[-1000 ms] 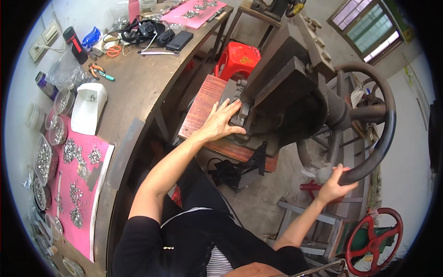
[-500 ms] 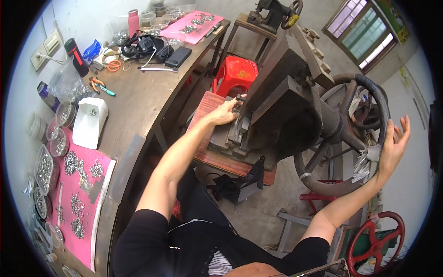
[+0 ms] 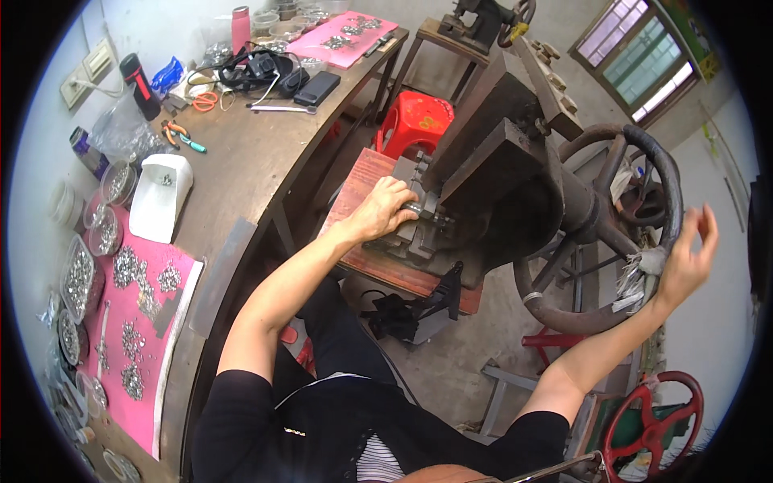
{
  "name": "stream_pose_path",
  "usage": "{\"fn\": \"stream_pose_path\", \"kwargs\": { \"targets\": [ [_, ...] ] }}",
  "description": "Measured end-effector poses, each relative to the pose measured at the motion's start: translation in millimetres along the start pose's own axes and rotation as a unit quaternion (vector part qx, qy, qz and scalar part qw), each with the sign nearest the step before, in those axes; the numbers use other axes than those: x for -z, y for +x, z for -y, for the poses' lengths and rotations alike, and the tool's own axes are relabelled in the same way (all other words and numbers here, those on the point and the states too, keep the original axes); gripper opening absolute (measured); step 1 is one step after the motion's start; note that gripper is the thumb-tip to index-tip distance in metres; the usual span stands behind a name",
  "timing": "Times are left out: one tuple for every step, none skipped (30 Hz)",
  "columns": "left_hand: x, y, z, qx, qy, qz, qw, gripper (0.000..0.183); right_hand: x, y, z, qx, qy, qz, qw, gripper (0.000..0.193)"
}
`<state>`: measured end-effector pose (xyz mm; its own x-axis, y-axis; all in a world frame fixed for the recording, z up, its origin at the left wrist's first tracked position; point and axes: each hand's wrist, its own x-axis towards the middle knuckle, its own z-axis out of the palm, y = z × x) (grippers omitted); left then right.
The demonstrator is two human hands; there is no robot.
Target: The person places small metal pieces into a metal mold strip, inserts the mold into a manual press machine, and rotates the wheel to press them. The person then returns the mold to the workbench to place more metal pieces into it.
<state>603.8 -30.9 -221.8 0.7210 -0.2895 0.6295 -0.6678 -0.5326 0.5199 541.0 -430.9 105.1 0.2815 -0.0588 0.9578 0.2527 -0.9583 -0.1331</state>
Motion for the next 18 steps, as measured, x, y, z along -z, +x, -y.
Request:
{"fn": "stream_pose_path", "kwargs": {
  "targets": [
    [-2,-4,-5,-0.019,0.003,-0.037,0.999,0.031,9,-11,-6,0.036,0.032,-0.079,0.996,0.027],
    [0,-12,-10,-0.005,0.018,-0.041,0.999,0.031,10,-36,-4,0.022,0.226,-0.162,0.960,0.016],
    [4,-21,-15,0.004,0.025,-0.049,0.998,0.031,20,-55,13,0.274,0.269,-0.113,0.916,0.018],
    [12,-34,-19,-0.002,0.066,-0.069,0.995,0.031,24,-81,44,0.222,0.588,0.090,0.773,0.038],
    [19,-48,-24,-0.007,0.109,-0.087,0.990,0.031,30,-93,85,0.198,0.658,0.271,0.674,0.050],
    [24,-56,-32,0.015,0.112,-0.082,0.990,0.035,25,-104,117,0.267,0.681,0.327,0.598,0.054],
    [41,-80,-37,0.037,0.150,-0.101,0.983,0.035,7,-123,146,0.287,0.765,0.334,0.470,0.057],
    [51,-92,-45,0.046,0.171,-0.115,0.977,0.035,3,-128,173,0.297,0.815,0.349,0.355,0.057],
    [63,-103,-56,0.069,0.178,-0.124,0.974,0.034,6,-139,196,0.249,0.871,0.330,0.267,0.057],
    [76,-118,-66,0.088,0.203,-0.147,0.964,0.033,14,-142,217,0.222,0.900,0.300,0.225,0.051],
    [89,-134,-77,0.108,0.229,-0.171,0.952,0.033,16,-136,238,0.213,0.919,0.308,0.124,0.040],
    [99,-143,-88,0.124,0.240,-0.197,0.943,0.032,16,-128,255,0.201,0.926,0.318,0.035,0.028],
    [110,-160,-97,0.150,0.268,-0.211,0.928,0.031,19,-136,254,0.178,0.899,0.389,-0.090,0.034],
    [121,-177,-107,0.174,0.296,-0.225,0.912,0.030,17,-141,262,0.180,0.896,0.389,-0.114,0.034],
    [132,-195,-119,0.193,0.321,-0.239,0.896,0.030,18,-142,285,0.162,0.918,0.336,-0.135,0.033],
    [142,-213,-128,0.205,0.340,-0.249,0.883,0.032,22,-144,303,0.141,0.936,0.285,-0.152,0.032],
    [150,-230,-137,0.217,0.357,-0.258,0.871,0.034,26,-148,314,0.136,0.937,0.284,-0.152,0.030],
    [157,-247,-147,0.237,0.375,-0.270,0.854,0.030,29,-152,327,0.135,0.933,0.286,-0.175,0.030]
  ]
}}
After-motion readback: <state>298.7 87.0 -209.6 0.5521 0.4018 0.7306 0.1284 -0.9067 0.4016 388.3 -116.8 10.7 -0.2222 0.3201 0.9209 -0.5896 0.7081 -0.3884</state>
